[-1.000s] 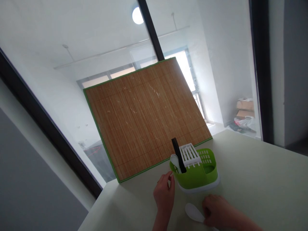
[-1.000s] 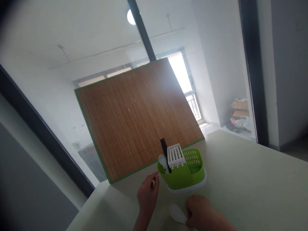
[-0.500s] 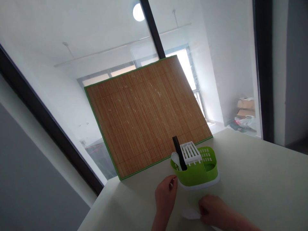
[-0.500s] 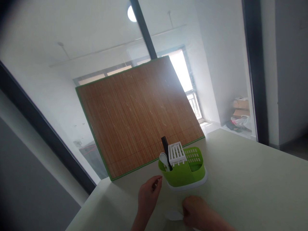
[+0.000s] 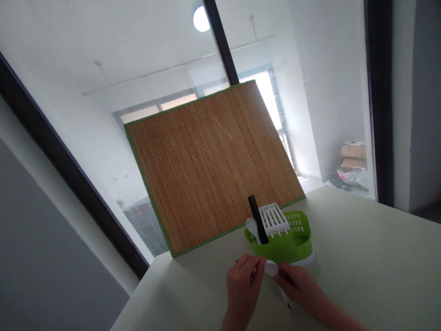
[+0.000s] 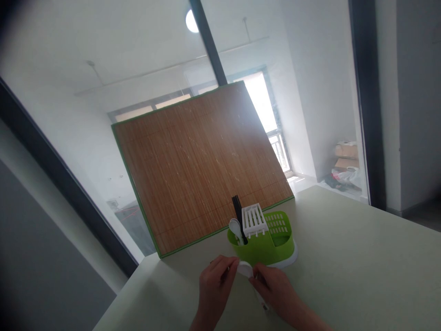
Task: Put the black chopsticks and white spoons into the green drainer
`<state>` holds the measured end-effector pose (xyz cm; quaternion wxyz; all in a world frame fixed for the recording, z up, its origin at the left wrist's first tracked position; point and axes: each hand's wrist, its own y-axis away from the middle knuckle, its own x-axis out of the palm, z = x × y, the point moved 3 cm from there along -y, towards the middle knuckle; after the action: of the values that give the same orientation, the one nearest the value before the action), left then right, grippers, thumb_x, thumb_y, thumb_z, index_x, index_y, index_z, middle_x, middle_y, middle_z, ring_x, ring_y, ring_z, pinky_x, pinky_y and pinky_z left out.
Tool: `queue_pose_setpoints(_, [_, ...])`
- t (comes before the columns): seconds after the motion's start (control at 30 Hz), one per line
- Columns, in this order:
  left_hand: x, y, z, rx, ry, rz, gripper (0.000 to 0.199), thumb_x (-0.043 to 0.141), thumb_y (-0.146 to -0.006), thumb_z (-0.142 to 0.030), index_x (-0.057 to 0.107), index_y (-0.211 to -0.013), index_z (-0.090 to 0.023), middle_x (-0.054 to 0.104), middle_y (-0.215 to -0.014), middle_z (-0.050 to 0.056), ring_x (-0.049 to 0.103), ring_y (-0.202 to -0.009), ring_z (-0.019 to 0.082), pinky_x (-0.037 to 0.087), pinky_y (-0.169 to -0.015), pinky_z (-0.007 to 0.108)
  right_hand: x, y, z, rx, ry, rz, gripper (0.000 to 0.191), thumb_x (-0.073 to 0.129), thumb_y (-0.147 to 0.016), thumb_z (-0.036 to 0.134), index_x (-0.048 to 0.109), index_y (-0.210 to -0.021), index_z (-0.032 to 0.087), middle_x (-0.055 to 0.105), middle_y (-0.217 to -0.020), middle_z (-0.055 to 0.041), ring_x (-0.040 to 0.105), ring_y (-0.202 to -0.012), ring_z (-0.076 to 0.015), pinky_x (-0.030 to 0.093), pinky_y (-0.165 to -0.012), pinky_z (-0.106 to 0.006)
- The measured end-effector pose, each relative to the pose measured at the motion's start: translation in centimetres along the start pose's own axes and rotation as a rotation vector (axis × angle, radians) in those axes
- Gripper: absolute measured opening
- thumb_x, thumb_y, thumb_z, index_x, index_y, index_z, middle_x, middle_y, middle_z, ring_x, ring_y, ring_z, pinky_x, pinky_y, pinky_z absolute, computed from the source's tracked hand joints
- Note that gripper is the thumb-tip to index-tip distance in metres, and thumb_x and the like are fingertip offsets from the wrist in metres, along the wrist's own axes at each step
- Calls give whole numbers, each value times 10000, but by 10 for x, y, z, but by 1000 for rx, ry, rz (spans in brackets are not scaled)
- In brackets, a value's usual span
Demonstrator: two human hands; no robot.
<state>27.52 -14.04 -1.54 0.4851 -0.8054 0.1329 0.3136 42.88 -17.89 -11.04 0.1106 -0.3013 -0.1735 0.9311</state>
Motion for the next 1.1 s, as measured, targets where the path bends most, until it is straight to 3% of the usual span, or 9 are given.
queue_pose_setpoints(0.13, [0, 0, -1, 55, -49, -10, 141, 534, -892, -241, 672, -904, -215, 649, -739, 13, 575, -639, 114, 435, -591, 201, 1, -2, -4, 18, -41, 10, 205, 462, -888, 370, 463, -753, 215, 554, -640, 19, 480, -581, -145, 308, -554, -262])
queue_pose_setpoints(0.4, [-4, 1, -4, 191, -250, -168, 105, 561, -870, -197, 665, -872, -207, 656, -708, -1, 591, -608, 110, 440, -580, 204, 2, -1, -1, 33, -26, 15, 168, 517, -853, 324, 498, -735, 206, 544, -606, 34, 461, -555, -128, 288, -533, -259])
queue_pose_setpoints(0.47, [-18, -6, -5, 222, -295, -241, 91, 578, -864, -194, 666, -886, -203, 670, -725, 0, 600, -615, 105, 444, -593, 202, 1, 1, 1, 50, -41, 39, 126, 562, -823, 313, 527, -766, 207, 536, -590, 48, 455, -543, -121, 285, -520, -250])
queue_pose_setpoints(0.67, [-84, -49, -10, 287, -392, -549, 119, 654, -811, -179, 674, -928, -184, 696, -764, 7, 610, -632, 92, 467, -626, 192, 2, 3, 5, 65, -49, 78, 151, 613, -781, 292, 584, -906, 212, 532, -607, 60, 465, -561, -117, 313, -540, -241])
queue_pose_setpoints(0.73, [-93, -65, -10, 311, -412, -635, 128, 654, -811, -188, 674, -937, -176, 701, -773, 13, 609, -633, 90, 468, -627, 193, 3, 3, 6, 65, -28, 78, 156, 609, -775, 274, 591, -918, 212, 538, -612, 58, 472, -565, -117, 319, -548, -241])
queue_pose_setpoints(0.83, [-85, -84, -2, 311, -469, -644, 116, 632, -833, -230, 680, -923, -176, 708, -766, 18, 612, -627, 93, 445, -598, 192, 3, 5, 9, 68, 6, 75, 144, 600, -764, 250, 605, -904, 217, 560, -624, 50, 492, -576, -119, 330, -557, -241])
queue_pose_setpoints(0.97, [-47, -93, 21, 289, -527, -512, 164, 563, -879, -280, 693, -887, -179, 716, -767, 30, 625, -640, 103, 412, -581, 194, 6, 6, 9, 70, 63, 104, 119, 601, -734, 224, 631, -849, 227, 593, -617, 43, 513, -567, -120, 328, -552, -241])
queue_pose_setpoints(1.1, [-12, -86, 47, 186, -512, -392, 228, 506, -902, -301, 699, -860, -188, 710, -758, 21, 622, -621, 100, 397, -574, 197, 9, 6, 10, 59, 104, 122, 114, 575, -728, 203, 649, -809, 233, 632, -623, 32, 536, -568, -124, 316, -536, -236])
